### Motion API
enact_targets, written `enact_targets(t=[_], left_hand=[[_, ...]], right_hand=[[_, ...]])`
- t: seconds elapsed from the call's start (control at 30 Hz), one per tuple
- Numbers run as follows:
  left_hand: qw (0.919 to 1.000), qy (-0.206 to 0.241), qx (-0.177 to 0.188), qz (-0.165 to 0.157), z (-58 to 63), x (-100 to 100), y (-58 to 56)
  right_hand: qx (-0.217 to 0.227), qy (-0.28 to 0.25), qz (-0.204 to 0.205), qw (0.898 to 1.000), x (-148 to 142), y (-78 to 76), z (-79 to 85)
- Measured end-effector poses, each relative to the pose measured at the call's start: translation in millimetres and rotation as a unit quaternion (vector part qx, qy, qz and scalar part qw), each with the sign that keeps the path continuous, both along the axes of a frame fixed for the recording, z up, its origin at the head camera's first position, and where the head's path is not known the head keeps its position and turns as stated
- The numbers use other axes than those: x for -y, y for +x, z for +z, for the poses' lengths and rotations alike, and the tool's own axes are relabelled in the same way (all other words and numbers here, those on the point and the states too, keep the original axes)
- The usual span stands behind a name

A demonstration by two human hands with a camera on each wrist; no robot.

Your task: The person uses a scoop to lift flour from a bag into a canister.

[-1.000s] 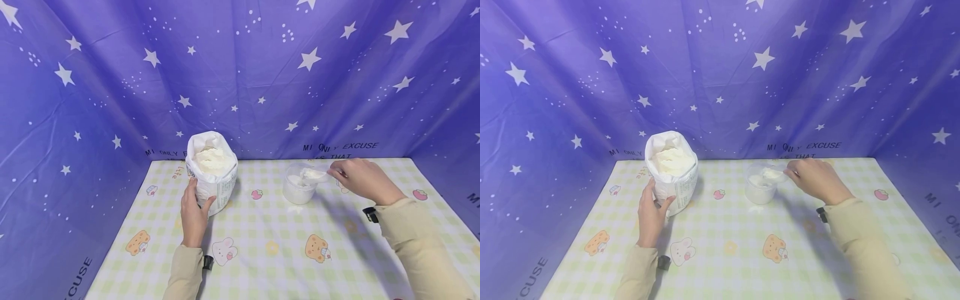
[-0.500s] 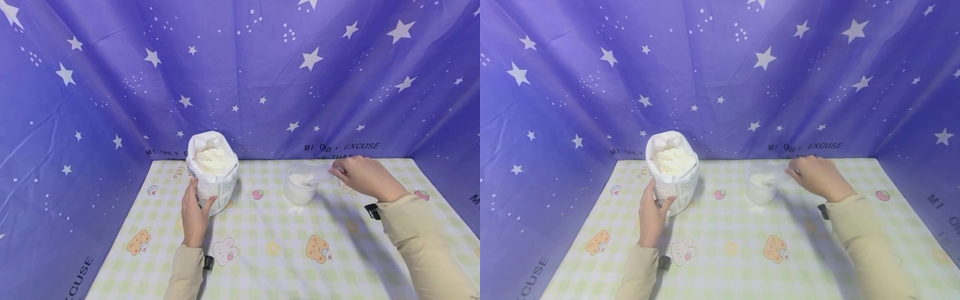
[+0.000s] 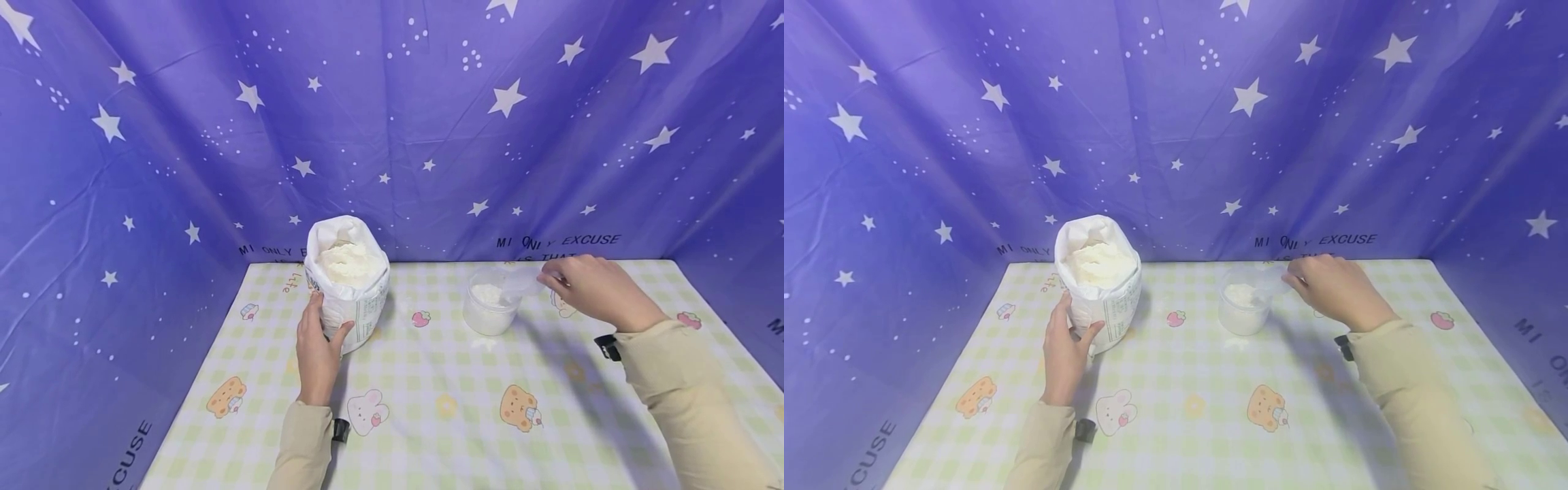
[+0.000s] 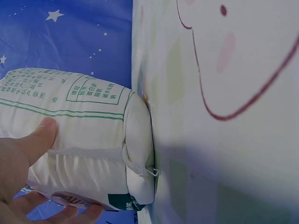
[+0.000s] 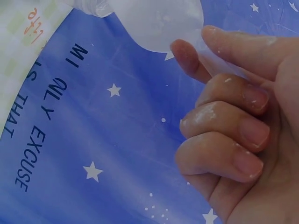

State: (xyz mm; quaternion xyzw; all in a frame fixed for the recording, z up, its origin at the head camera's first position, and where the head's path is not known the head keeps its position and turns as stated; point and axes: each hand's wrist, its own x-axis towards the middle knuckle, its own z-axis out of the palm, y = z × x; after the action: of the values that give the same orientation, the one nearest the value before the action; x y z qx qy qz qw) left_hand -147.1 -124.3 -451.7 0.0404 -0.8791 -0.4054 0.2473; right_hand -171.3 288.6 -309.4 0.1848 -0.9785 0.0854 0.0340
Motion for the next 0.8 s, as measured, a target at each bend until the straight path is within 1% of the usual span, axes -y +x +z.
enact_targets(t=[0.2,0.47,0.6,0.8], left_hand=[[1.0,0.0,0.0,0.001,1.3,0,0.5],[1.0,0.0,-0.003,0.0,1.4,1,-0.5],[1.0,-0.001,-0.006,0.0,0.8,1,-1.5],[1.0,-0.002,-0.009,0.0,-0.5,1,-0.6]], right_hand=[[-0.023,-0.016,0.001,1.0,1,-0.5,-0.4],[-0.062,-0.046,0.014,0.997,8,-1.2,4.1],[-0.067,-0.061,0.018,0.996,15,-2.3,5.8],[-0.069,-0.074,0.017,0.995,27,-4.5,3.6]])
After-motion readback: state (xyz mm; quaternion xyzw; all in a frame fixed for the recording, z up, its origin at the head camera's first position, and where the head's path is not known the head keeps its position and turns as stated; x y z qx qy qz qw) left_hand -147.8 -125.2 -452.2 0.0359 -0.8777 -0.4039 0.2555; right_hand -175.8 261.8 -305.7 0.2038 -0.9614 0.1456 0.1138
